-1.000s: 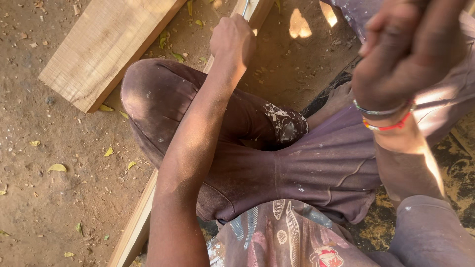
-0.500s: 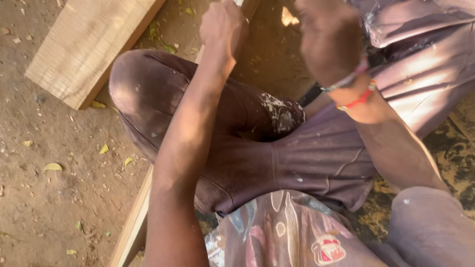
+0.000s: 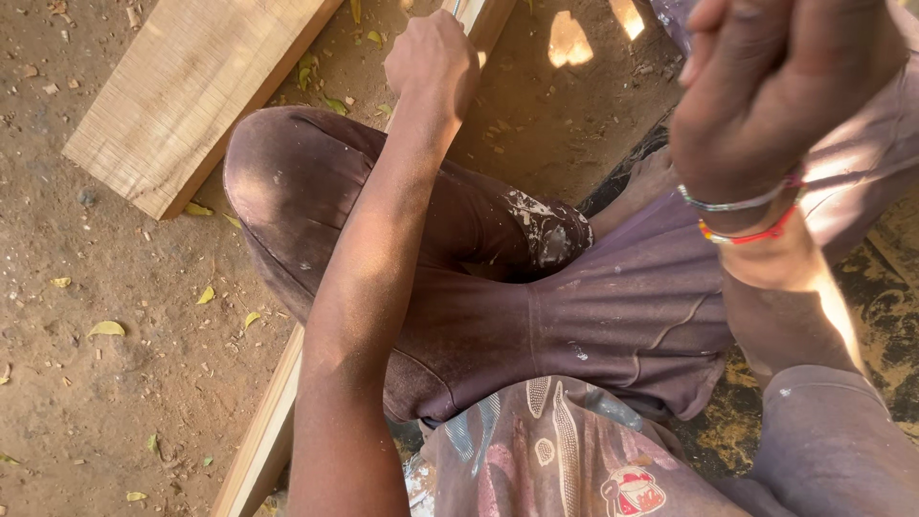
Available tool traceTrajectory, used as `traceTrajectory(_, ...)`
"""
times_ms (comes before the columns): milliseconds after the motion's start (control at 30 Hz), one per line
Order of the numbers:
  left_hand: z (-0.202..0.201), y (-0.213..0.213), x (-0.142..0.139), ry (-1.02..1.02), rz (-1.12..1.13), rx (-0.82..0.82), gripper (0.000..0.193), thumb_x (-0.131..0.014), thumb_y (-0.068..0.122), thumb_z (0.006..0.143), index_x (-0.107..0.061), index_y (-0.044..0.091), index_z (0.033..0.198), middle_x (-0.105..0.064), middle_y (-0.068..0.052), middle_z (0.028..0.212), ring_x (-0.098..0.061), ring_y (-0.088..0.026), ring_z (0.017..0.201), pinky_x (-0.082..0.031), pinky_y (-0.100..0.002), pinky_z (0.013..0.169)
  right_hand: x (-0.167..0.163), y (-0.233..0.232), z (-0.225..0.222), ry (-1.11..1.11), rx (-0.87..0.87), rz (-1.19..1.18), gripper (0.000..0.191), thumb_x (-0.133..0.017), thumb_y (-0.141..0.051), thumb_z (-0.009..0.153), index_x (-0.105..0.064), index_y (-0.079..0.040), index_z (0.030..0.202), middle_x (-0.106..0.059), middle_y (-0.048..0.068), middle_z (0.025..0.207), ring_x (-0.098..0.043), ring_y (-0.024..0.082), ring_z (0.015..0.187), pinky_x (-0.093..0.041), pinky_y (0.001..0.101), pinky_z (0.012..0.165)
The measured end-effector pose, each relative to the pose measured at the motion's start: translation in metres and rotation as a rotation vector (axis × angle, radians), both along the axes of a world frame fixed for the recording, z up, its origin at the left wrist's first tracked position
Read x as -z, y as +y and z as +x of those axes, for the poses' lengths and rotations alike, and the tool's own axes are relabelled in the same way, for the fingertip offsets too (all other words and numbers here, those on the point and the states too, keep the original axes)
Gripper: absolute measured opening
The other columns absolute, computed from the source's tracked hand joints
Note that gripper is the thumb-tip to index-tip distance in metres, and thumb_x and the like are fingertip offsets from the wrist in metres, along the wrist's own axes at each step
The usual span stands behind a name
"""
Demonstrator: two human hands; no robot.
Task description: The person is sitting on the ground and using a chisel and a wooden mallet to carve a groove into a piece of wood. They repeatedly strike the chisel to remove wood shavings and shape the wood.
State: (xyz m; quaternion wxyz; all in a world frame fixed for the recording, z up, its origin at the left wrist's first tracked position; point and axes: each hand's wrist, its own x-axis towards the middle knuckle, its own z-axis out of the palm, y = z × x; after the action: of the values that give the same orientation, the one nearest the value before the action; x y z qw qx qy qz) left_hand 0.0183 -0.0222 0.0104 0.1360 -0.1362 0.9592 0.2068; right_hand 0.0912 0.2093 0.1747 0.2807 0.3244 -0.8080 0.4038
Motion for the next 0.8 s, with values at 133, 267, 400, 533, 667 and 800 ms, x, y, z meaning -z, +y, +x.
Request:
traceTrajectory(133, 0.0, 0.0, 0.001, -0.004, -0.009, -0.015, 0.023, -0.067, 0.024, 0.09, -0.076, 0.008, 0.104, -0.075, -0.017, 0.101, -0.073, -0.036, 0.096, -0.059, -0.047, 0.078, 0.005, 0.014, 0.012, -0.148, 0.151, -0.122, 0.024, -0.042, -0.016, 0.13, -0.057, 0.001, 0.125, -0.05, 0.011, 0.07, -0.046, 0.018, 0.053, -0.033, 0.026, 0.053)
traceTrajectory(267, 0.003, 0.0, 0.002, -0.004, -0.001, -0.011, 0.031, -0.072, 0.034, 0.089, -0.076, 0.007, 0.104, -0.074, -0.017, 0.102, -0.073, -0.036, 0.097, -0.059, -0.047, 0.079, 0.022, 0.006, 0.015, -0.197, 0.152, -0.062, 0.014, -0.043, -0.007, 0.123, -0.055, -0.005, 0.118, -0.052, 0.014, 0.079, -0.051, 0.023, 0.063, -0.039, 0.0321, 0.063)
traceTrajectory(400, 0.006, -0.002, -0.001, 0.034, 0.0, -0.01, 0.035, -0.074, 0.038, 0.086, -0.075, 0.007, 0.103, -0.074, -0.018, 0.1, -0.074, -0.036, 0.094, -0.059, -0.048, 0.076, 0.058, -0.029, -0.006, -0.128, 0.025, 0.194, 0.032, -0.051, 0.01, 0.109, -0.06, -0.012, 0.131, -0.07, 0.019, 0.099, -0.069, 0.031, 0.08, -0.055, 0.0394, 0.071)
traceTrajectory(533, 0.005, -0.007, -0.007, -0.026, 0.028, -0.028, 0.037, -0.076, 0.042, 0.084, -0.076, 0.009, 0.101, -0.074, -0.018, 0.1, -0.073, -0.036, 0.094, -0.059, -0.048, 0.077, 0.08, -0.041, -0.013, -0.322, 0.047, 0.461, 0.041, -0.064, -0.003, 0.1, -0.064, 0.0, 0.141, -0.065, 0.02, 0.072, -0.065, 0.035, 0.063, -0.052, 0.0455, 0.058)
traceTrajectory(667, 0.009, -0.006, -0.01, 0.08, 0.04, 0.053, 0.024, -0.062, 0.024, 0.097, -0.077, 0.005, 0.102, -0.075, -0.022, 0.103, -0.075, -0.038, 0.098, -0.062, -0.046, 0.081, 0.07, -0.02, -0.012, -0.054, 0.103, 0.305, 0.011, -0.063, -0.004, 0.115, -0.062, -0.011, 0.123, -0.07, 0.017, 0.094, -0.071, 0.03, 0.085, -0.055, 0.0386, 0.072)
traceTrajectory(800, 0.017, -0.004, -0.011, 0.055, 0.08, 0.043, 0.025, -0.061, 0.026, 0.093, -0.076, 0.007, 0.101, -0.073, -0.021, 0.103, -0.072, -0.04, 0.097, -0.058, -0.05, 0.08, 0.056, -0.005, 0.002, -0.247, 0.125, 0.177, 0.028, -0.055, 0.004, 0.115, -0.06, -0.01, 0.138, -0.067, 0.014, 0.087, -0.07, 0.023, 0.075, -0.051, 0.0345, 0.065)
